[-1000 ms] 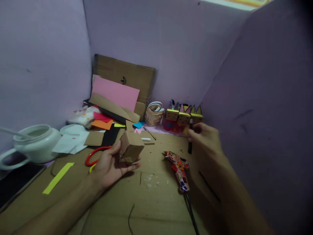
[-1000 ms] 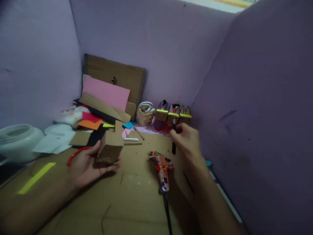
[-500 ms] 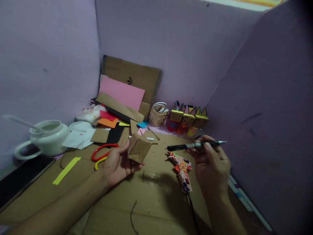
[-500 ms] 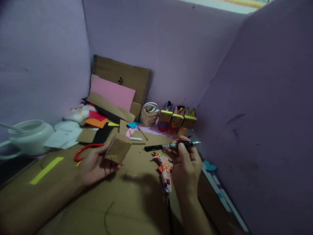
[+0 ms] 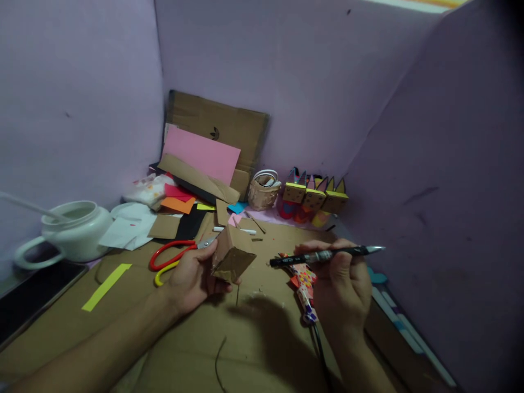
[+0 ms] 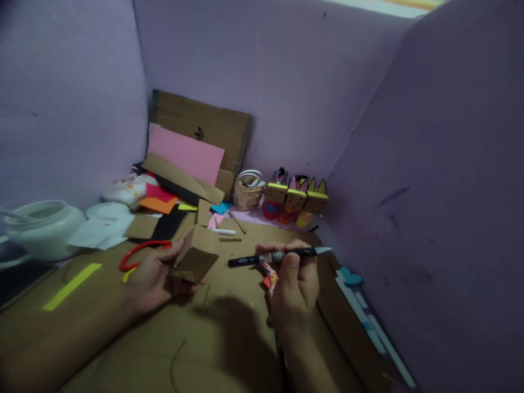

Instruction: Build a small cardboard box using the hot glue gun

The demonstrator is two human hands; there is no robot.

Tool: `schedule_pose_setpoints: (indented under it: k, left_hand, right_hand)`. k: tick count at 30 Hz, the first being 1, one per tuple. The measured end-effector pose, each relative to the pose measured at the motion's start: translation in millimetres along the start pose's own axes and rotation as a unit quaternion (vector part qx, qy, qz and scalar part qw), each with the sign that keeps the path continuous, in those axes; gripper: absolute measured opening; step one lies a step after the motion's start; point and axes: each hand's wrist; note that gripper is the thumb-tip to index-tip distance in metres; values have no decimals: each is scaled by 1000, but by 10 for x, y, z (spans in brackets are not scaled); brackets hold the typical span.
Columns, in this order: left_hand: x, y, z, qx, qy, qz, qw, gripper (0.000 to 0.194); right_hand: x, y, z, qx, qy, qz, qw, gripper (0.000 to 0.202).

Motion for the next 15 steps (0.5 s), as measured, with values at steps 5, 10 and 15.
schedule_pose_setpoints:
  k: [5,10,15]
  left_hand:
    - [5,17,-38,-90,99,82,988,32]
    - [43,-14,35,-134,136,-5,982,59]
    - [42,-36,85,-124,133,-32,983,60]
  right_hand:
    - [-32,-44,31,74,71,-45,994,28]
    - [-54,-128,1,292,32,-150,944,29]
    - [-96,-168,-40,361,-129,-289,877,39]
Point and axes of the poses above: each hand's wrist, its own x-axis away from the middle knuckle, its own y-axis out of the palm, z = x × y, and after that the axes turned 4 degrees about y, right-handed
